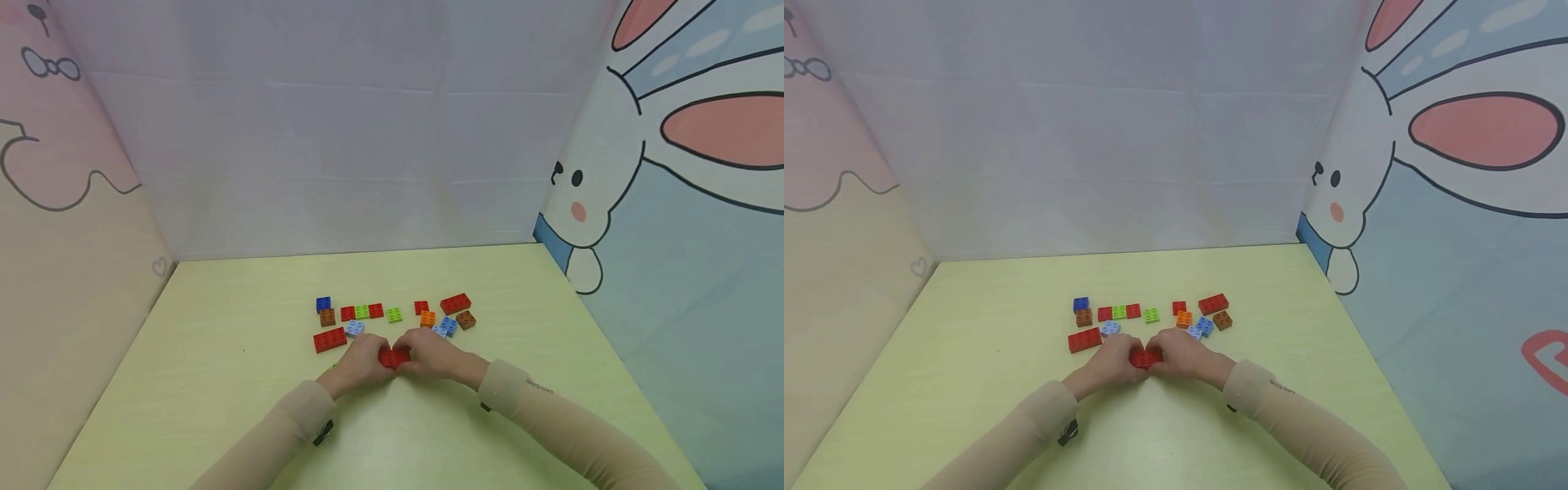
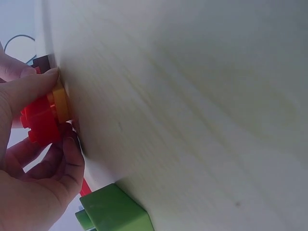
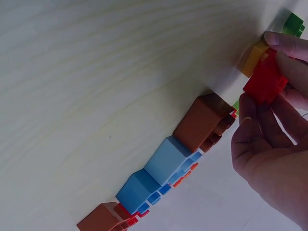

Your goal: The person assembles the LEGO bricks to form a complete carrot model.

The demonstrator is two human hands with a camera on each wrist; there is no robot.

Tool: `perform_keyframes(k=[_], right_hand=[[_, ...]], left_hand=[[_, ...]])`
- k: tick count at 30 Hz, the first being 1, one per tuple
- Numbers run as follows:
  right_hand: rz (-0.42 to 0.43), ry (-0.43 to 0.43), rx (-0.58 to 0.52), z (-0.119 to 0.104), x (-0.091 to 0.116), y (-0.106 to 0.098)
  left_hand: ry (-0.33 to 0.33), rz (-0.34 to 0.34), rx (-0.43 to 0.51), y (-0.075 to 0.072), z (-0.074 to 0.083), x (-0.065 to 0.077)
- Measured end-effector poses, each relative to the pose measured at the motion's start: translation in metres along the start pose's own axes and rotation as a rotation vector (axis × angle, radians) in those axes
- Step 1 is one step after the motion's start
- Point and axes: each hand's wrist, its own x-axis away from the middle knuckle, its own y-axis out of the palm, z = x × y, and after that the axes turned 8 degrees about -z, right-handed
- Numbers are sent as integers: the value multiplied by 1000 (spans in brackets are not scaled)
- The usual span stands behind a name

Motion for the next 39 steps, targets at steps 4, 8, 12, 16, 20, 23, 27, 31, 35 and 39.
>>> perform_keyframes(k=[4, 8, 12, 16, 20, 23, 27, 31, 35, 39], right_hand=[[-2, 5, -6, 0, 0, 0], [0, 12, -5, 0, -1, 1], [4, 16, -8, 1, -2, 2], [7, 14, -8, 1, -3, 3], [11, 6, 12, 1, -3, 3], [13, 7, 35, 2, -4, 3], [13, 9, 49, 2, -5, 4], [13, 4, 37, 1, -5, 4], [11, -7, 44, 0, -6, 4], [8, -17, 63, 0, -7, 4]], left_hand=[[2, -4, 13, 0, 0, 0], [-3, -12, 28, 0, 0, 0], [3, -16, 30, 0, -1, 0], [19, -10, 27, -1, -1, 1], [31, -2, 24, -1, -1, 2], [34, -1, 18, 0, -2, 1], [38, -4, 19, 0, -3, 0], [41, -10, 24, 0, -3, 1], [42, -18, 21, -1, -2, 1], [42, -28, 24, -2, -1, 1]])
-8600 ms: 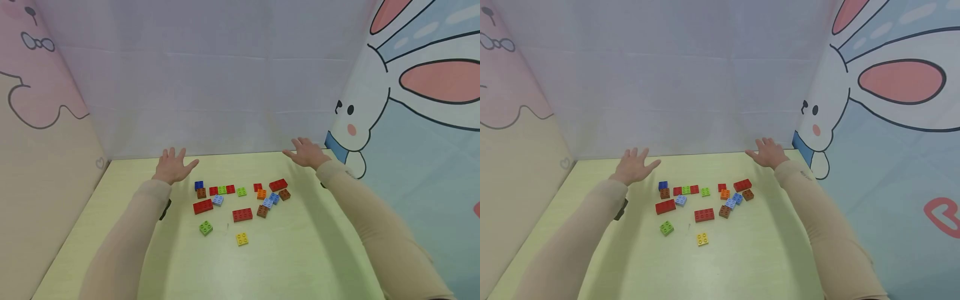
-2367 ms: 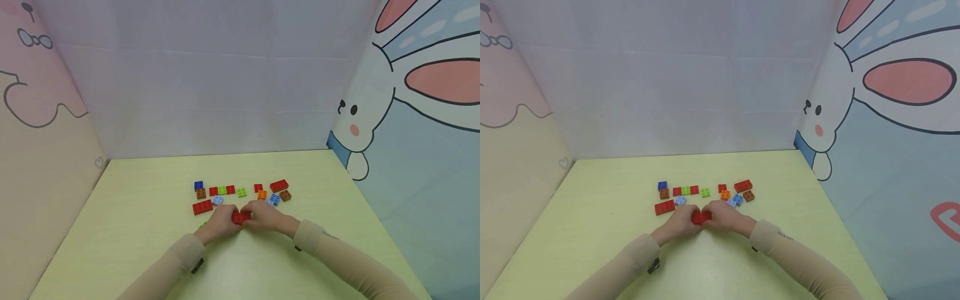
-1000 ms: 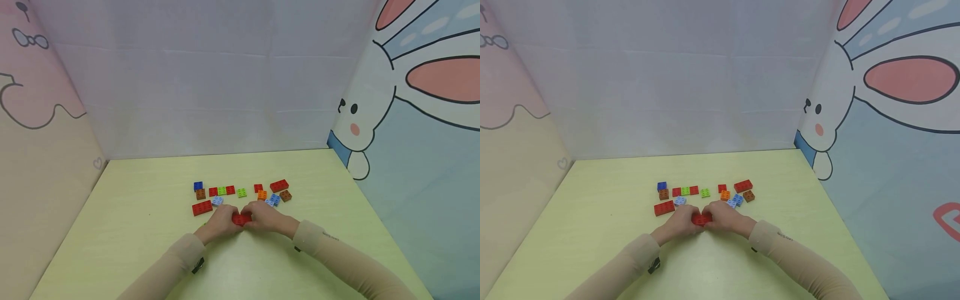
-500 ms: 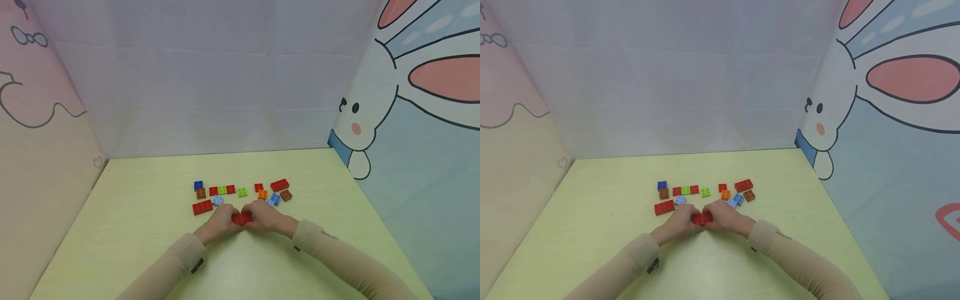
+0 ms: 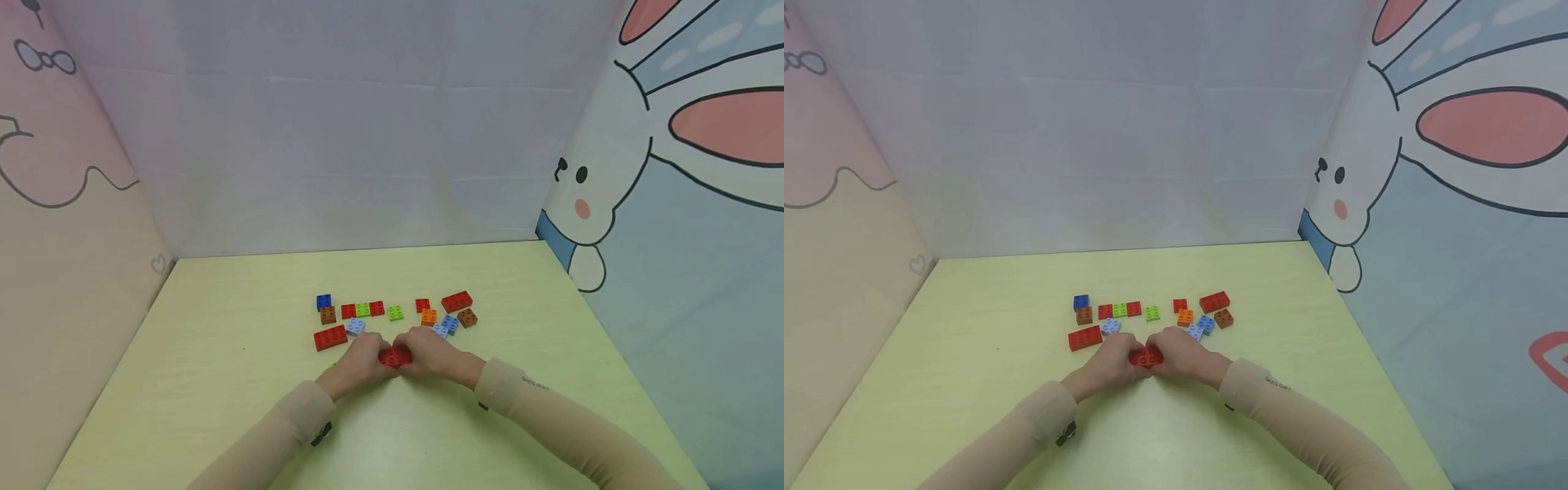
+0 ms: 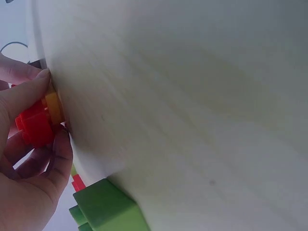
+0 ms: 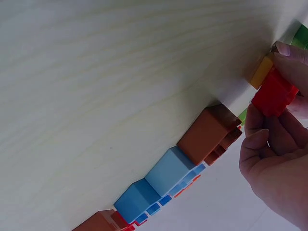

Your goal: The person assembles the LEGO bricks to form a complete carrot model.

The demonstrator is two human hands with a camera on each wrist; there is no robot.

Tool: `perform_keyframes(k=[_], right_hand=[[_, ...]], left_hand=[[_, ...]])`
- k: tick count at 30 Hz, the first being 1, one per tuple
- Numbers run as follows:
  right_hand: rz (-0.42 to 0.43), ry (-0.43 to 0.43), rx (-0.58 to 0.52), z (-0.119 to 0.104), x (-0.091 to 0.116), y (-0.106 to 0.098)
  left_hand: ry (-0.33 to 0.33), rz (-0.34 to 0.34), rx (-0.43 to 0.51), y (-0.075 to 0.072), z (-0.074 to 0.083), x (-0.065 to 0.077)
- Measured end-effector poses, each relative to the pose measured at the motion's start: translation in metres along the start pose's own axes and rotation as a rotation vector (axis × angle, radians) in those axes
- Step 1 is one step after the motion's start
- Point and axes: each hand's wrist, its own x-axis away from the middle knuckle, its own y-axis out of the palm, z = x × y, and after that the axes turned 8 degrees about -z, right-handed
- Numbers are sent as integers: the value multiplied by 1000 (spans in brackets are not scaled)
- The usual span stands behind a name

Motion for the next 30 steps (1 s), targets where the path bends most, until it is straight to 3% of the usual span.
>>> perform_keyframes(k=[18, 30], right_hand=[[-27, -7, 11, 1, -5, 1], [-21, -5, 9, -2, -5, 1]], left_hand=[[-44, 3, 80, 1, -4, 1], [-33, 14, 19, 1, -4, 0]])
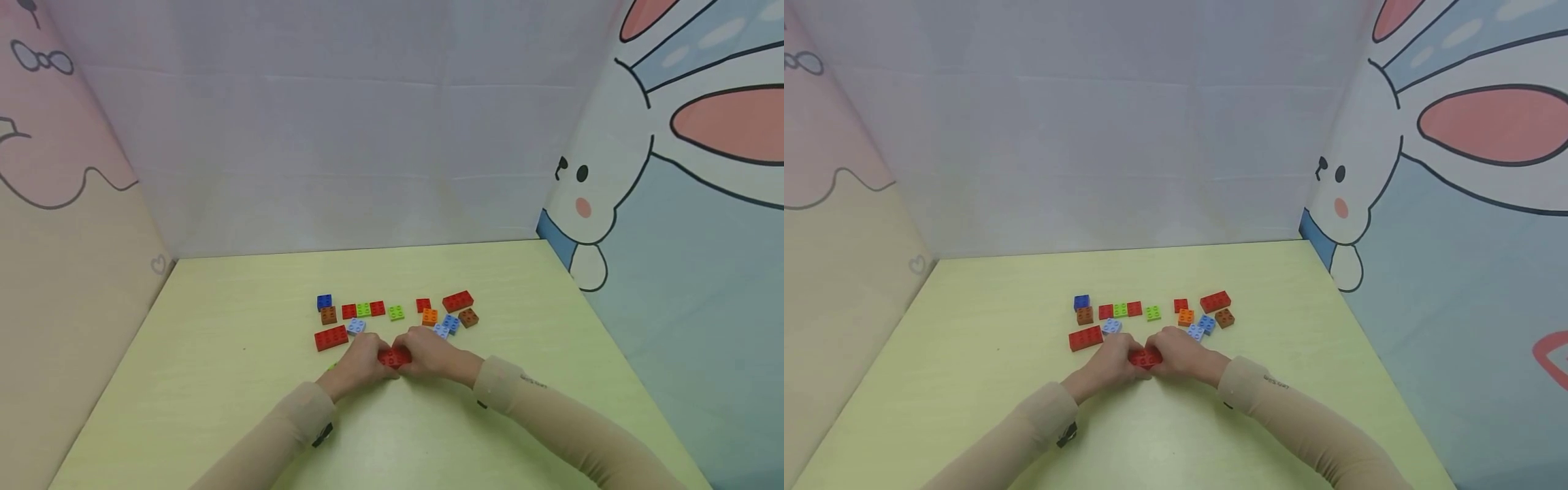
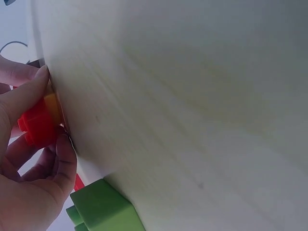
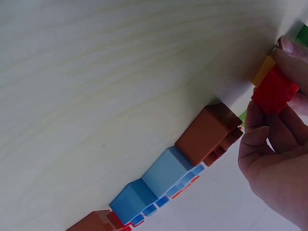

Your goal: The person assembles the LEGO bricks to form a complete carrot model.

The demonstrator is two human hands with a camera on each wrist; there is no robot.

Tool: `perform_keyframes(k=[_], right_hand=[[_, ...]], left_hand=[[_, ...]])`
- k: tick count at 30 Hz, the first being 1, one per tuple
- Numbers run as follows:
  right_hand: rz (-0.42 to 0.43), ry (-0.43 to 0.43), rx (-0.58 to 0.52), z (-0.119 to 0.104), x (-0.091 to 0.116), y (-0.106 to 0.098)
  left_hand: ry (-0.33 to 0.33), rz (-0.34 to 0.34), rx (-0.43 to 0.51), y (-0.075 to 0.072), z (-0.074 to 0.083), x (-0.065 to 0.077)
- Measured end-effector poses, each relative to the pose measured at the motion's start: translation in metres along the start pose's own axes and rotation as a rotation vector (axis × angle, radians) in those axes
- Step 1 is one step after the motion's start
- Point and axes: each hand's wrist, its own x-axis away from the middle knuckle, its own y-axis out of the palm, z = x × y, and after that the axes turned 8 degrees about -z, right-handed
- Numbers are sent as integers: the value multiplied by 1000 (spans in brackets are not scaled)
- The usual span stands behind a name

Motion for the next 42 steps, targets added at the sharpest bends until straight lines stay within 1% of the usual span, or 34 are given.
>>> perform_keyframes(k=[10, 18, 23, 27, 30, 34, 37, 39, 42], right_hand=[[23, 11, 14, 0, 1, 1], [42, 24, 5, 2, 2, 4], [42, 32, -1, 2, 3, 5], [33, 33, 0, 1, 4, 6], [31, 44, 12, 1, 5, 6], [29, 56, 21, 1, 5, 5], [25, 49, 24, 2, 5, 4], [19, 43, 17, 4, 6, 3], [9, 62, -40, 6, 7, -4]], left_hand=[[-30, 4, -7, 1, 1, 1], [-57, 3, 38, 1, 3, 2], [-54, 11, 56, 2, 1, 2], [-57, -14, 52, 0, 2, 4], [-60, -34, 71, -3, 2, 5], [-52, -29, 95, -5, 3, 5], [-43, -22, 86, -5, 2, 5], [-43, -21, 83, -5, 1, 4], [-41, -17, 82, -4, 0, 4]])
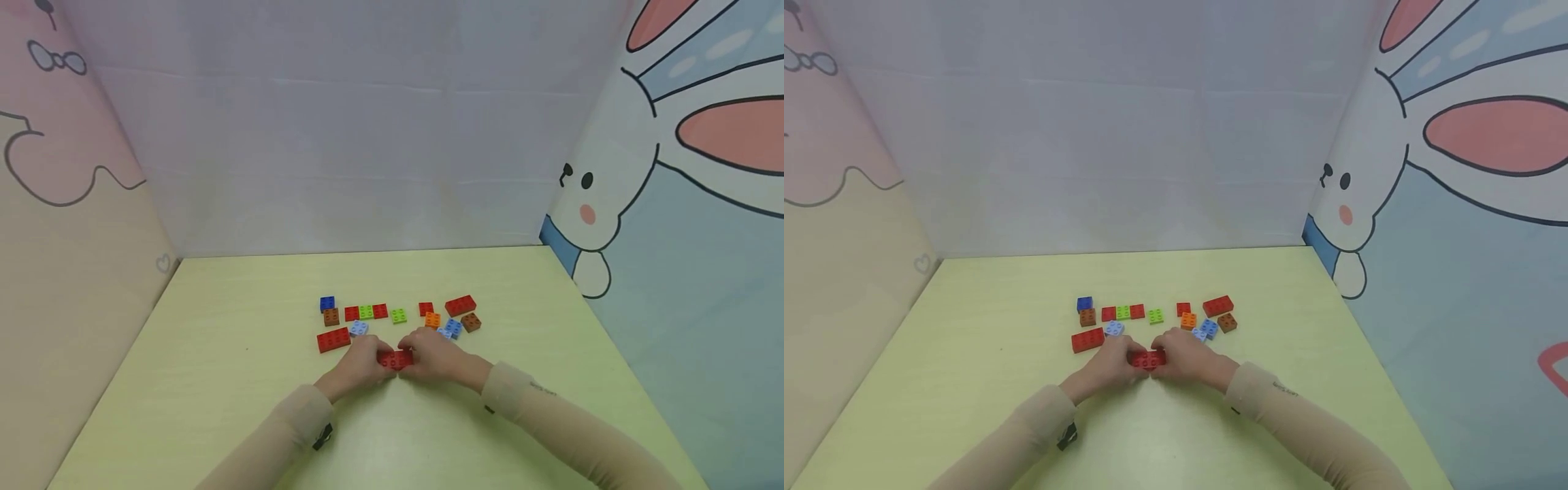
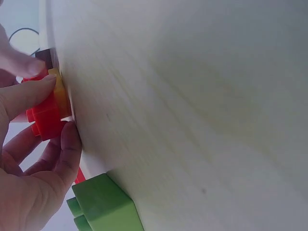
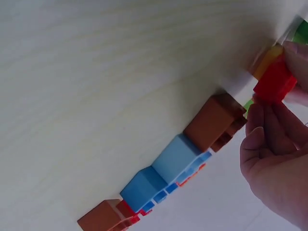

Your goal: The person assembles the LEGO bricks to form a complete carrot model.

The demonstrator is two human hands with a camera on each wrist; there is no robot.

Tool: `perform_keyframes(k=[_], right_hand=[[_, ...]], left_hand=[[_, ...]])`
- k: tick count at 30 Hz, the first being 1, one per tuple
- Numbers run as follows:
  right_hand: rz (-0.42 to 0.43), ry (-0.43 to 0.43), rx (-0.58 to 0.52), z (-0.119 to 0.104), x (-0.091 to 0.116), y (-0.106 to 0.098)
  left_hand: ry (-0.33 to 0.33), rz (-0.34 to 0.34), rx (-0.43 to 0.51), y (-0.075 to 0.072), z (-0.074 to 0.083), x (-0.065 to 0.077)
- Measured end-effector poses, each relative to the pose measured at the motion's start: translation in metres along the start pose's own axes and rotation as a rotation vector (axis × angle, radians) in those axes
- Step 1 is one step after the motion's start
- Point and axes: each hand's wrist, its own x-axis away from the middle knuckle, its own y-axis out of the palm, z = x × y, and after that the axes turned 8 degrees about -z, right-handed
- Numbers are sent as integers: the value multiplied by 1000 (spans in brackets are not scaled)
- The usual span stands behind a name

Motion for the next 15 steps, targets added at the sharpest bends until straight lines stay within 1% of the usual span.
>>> perform_keyframes(k=[3, 5, 7, 10, 15], right_hand=[[3, 52, -81, 5, 2, -11], [23, 73, -107, 9, 4, -20], [55, 83, -113, 16, 5, -28], [104, 86, -94, 27, 7, -38], [163, 83, -80, 48, 9, -51]], left_hand=[[-1, 4, 8, 0, 0, 0], [-8, 4, 11, 0, 0, 0], [-17, 3, 12, -1, 0, 0], [-41, -1, 22, 0, 1, 0], [-71, -6, 40, 1, 1, 0]])
